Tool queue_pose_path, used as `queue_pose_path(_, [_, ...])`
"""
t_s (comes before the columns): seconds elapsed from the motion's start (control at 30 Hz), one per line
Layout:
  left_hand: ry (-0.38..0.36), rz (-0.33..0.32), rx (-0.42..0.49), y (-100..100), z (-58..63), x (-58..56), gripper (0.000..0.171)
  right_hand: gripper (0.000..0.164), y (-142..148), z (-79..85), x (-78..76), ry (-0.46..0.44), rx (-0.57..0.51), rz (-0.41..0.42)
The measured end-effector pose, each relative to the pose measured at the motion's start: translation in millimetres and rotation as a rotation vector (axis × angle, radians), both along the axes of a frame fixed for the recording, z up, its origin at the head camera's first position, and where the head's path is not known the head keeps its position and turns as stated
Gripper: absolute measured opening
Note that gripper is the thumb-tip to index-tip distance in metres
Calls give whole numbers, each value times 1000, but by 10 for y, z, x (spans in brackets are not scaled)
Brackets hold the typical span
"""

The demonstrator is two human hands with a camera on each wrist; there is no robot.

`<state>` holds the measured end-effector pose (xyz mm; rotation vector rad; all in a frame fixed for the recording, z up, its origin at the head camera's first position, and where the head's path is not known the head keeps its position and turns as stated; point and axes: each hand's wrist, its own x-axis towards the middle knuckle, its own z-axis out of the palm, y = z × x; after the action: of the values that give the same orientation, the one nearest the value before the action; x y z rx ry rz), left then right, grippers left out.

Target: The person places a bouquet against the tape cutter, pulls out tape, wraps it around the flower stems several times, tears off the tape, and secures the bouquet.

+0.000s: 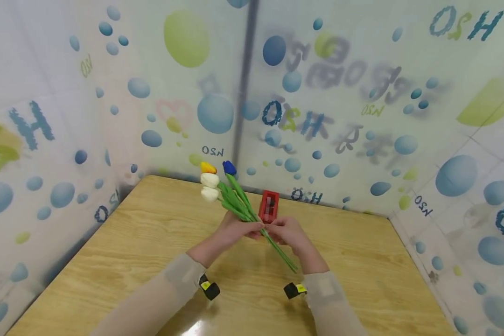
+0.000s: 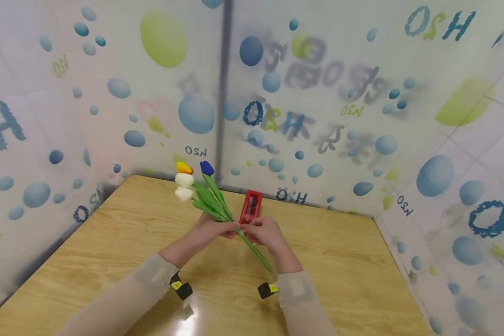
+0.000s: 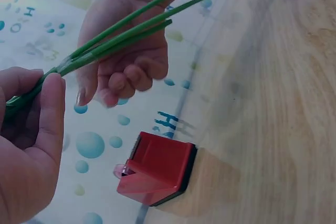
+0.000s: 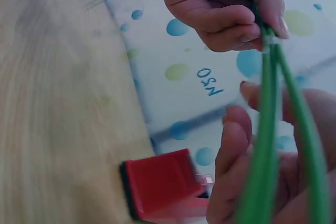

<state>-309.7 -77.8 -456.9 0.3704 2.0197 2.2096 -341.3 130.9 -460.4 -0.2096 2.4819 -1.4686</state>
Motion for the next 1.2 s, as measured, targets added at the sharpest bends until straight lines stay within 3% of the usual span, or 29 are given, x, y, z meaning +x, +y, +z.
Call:
queue_pose_path(0.2, [7,11,-58,-41,59,8,29,52,-4,289,174,223,418,-47])
queue_pose_path(0.3, [-8,23,-72,-49,83,23,32,60,-11,365,229,302,516,-86])
queue_pose_path(0.37, [-21,42,-78,-52,109,35,32,53,-6,383,240,346,455,-92])
queue_pose_path(0.43, [-26,59,-88,-60,144,49,33,41,9,390,240,374,290,-48])
queue_pose_path(0.53, [-26,66,-98,-76,206,72,29,21,41,407,242,352,14,94])
queue_pose_path(0.63, [-8,51,-122,-104,258,90,27,15,60,424,255,281,-119,250])
queue_pose_path(0.77, [38,24,-149,-141,297,96,24,16,48,436,271,214,-136,352])
queue_pose_path(0.97, [143,-64,-169,-161,304,67,13,16,53,420,269,189,-104,386])
queue_pose_path(1.2, [152,-59,-205,-194,298,56,15,20,24,346,217,118,-147,506])
